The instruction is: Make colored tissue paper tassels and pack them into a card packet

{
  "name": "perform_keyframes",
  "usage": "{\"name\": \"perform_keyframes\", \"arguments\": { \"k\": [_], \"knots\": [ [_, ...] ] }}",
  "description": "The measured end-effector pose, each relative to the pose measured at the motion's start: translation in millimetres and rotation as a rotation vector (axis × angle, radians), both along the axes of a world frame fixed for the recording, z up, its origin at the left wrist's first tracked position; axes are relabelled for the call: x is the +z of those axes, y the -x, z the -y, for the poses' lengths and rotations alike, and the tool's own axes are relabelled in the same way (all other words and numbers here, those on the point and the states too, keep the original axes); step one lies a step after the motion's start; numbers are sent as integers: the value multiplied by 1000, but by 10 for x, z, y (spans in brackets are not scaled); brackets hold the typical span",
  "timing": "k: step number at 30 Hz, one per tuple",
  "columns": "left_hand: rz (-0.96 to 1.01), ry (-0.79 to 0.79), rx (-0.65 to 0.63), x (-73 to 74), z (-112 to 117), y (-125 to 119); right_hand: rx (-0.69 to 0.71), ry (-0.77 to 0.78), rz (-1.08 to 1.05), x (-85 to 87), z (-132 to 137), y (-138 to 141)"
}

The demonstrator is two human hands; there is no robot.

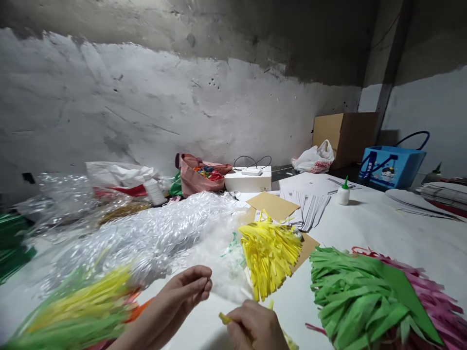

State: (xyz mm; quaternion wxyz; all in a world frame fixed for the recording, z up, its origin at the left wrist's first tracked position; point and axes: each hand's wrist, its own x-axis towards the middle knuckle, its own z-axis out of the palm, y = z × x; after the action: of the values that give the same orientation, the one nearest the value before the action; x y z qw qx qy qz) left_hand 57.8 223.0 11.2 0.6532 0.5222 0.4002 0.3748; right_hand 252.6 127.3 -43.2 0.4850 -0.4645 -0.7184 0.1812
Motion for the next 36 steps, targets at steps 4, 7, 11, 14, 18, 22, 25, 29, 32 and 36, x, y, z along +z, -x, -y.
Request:
{"name": "perform_keyframes", "arguments": {
  "k": [4, 7, 11, 14, 18, 22, 25, 29, 32, 36],
  "knots": [
    [280, 232, 21, 48, 619, 144, 82, 1, -22, 166, 191, 119],
    [376, 258, 61, 57, 952, 188, 143, -7, -20, 285, 366, 240],
    [440, 263, 112, 18, 1273, 236, 209, 28, -26, 384, 561, 407],
    [438, 279, 152, -37, 1438, 297, 219, 26, -19, 390, 681, 514],
    [444, 282, 207, -101, 1595, 370, 195, -45, -4, 345, 818, 612],
    [464, 270, 272, -124, 1727, 389, 162, -147, 82, 313, 907, 667],
    [472, 232, 315, -129, 1801, 386, 138, -234, 120, 287, 934, 702],
    [446, 138, 315, -145, 1866, 376, 93, -343, 153, 242, 949, 736],
    [428, 26, 350, -142, 1919, 355, 95, -368, 190, 246, 972, 727],
    [319, -120, 359, -104, 1996, 349, 183, -268, 198, 313, 1018, 669]
  ]
}}
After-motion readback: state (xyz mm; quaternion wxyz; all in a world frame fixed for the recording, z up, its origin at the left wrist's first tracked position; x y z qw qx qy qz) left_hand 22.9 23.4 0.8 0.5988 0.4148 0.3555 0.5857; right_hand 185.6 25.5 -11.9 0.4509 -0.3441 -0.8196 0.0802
